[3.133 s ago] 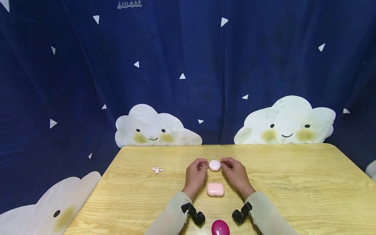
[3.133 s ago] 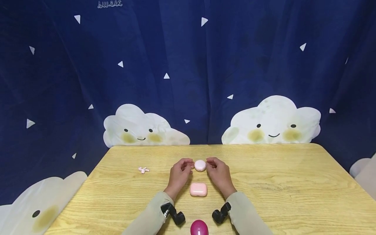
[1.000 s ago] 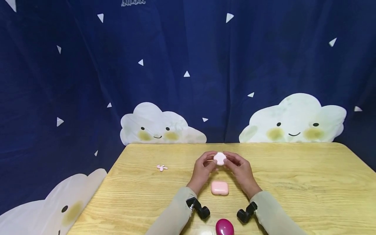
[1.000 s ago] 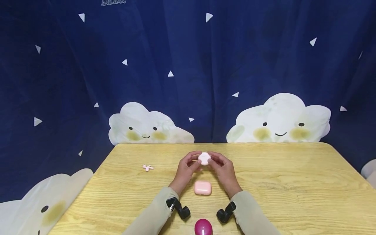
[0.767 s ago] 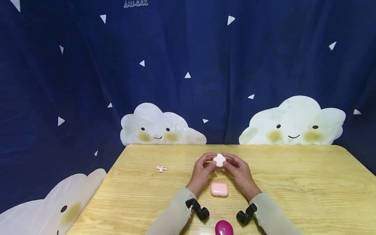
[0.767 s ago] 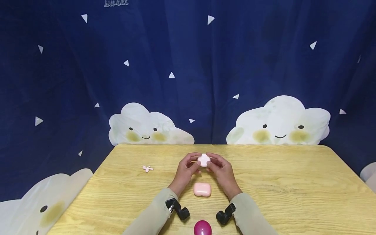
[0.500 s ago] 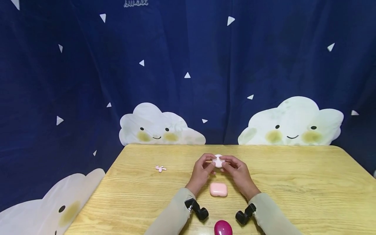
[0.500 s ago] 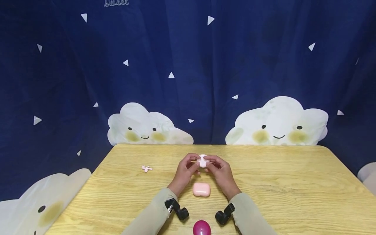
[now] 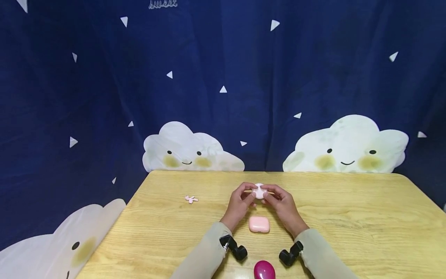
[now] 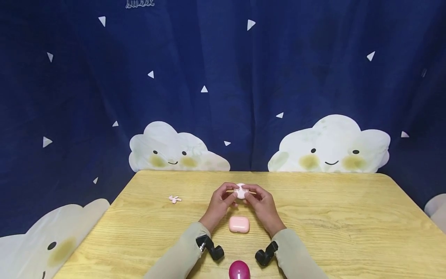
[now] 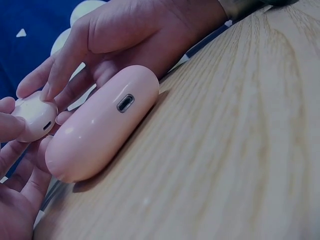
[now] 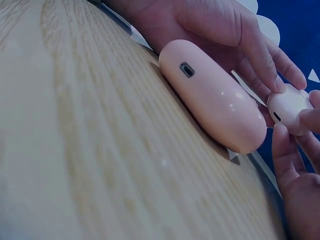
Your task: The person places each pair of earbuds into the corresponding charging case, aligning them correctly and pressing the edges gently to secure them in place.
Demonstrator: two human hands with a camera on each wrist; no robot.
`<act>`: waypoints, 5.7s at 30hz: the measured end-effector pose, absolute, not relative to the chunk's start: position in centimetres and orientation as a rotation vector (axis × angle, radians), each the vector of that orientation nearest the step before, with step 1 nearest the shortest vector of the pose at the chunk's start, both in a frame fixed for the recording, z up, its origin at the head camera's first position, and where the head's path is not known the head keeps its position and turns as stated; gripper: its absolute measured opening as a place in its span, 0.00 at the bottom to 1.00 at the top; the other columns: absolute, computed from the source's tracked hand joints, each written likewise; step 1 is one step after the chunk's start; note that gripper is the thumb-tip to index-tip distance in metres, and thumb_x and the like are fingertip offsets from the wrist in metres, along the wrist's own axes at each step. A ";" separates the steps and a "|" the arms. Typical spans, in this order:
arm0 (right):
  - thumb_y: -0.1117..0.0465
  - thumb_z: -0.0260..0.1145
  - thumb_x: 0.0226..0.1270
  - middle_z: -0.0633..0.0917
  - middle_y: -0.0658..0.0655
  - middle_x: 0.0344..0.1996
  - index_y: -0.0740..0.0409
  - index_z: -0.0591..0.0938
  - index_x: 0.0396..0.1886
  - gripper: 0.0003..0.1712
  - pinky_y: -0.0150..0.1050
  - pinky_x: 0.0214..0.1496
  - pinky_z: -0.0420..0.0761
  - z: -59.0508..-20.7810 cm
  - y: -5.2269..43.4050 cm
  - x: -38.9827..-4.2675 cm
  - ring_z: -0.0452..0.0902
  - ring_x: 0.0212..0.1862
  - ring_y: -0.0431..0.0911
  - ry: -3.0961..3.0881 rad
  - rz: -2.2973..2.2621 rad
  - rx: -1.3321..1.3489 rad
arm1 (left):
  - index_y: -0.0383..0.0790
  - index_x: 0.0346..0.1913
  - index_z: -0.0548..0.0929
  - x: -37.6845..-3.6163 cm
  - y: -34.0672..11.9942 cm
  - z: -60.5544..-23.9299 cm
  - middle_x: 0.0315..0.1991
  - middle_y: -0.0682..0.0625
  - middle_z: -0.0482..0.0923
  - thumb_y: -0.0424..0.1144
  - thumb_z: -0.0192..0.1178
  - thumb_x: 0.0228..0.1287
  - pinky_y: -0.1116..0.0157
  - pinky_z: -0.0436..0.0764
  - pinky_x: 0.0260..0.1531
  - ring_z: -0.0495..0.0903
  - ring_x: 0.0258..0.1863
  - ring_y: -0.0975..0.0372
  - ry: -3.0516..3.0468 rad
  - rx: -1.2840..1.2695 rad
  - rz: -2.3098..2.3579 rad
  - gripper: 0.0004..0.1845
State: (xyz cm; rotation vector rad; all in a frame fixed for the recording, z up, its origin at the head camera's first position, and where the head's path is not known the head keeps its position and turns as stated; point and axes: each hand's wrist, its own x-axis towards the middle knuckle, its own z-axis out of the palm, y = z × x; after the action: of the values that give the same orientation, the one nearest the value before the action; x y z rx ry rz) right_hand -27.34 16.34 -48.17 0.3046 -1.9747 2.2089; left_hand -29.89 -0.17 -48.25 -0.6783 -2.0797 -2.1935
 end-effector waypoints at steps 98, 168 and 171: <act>0.65 0.64 0.67 0.83 0.60 0.38 0.74 0.76 0.51 0.19 0.37 0.43 0.83 -47.6 16.8 -28.5 0.83 0.38 0.44 -2.088 2.162 0.105 | 0.44 0.68 0.67 -32.8 -3.1 -45.5 0.44 0.42 0.78 0.36 0.60 0.66 0.56 0.83 0.30 0.83 0.40 0.48 -2.363 -0.565 -2.122 0.28; 0.65 0.64 0.67 0.82 0.58 0.37 0.73 0.77 0.51 0.17 0.37 0.41 0.83 -48.3 16.1 -27.5 0.81 0.37 0.45 -2.160 2.164 0.052 | 0.42 0.24 0.79 -30.4 -17.8 -42.2 0.24 0.51 0.75 0.31 0.69 0.48 0.62 0.70 0.26 0.71 0.27 0.57 -3.092 -0.126 -0.625 0.08; 0.65 0.64 0.67 0.82 0.59 0.37 0.73 0.77 0.50 0.17 0.37 0.40 0.83 -48.3 16.1 -27.5 0.82 0.36 0.46 -2.146 2.169 0.052 | 0.42 0.23 0.79 -30.5 -17.8 -42.2 0.24 0.51 0.75 0.31 0.70 0.47 0.62 0.71 0.26 0.72 0.26 0.57 -3.082 -0.142 -0.628 0.08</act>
State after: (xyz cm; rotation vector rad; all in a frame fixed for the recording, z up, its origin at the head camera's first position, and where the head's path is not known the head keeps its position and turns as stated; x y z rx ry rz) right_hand -27.55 16.12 -48.31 0.0523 -2.1463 2.1686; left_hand -30.46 -17.76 -42.23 -0.1423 -3.0825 -0.6282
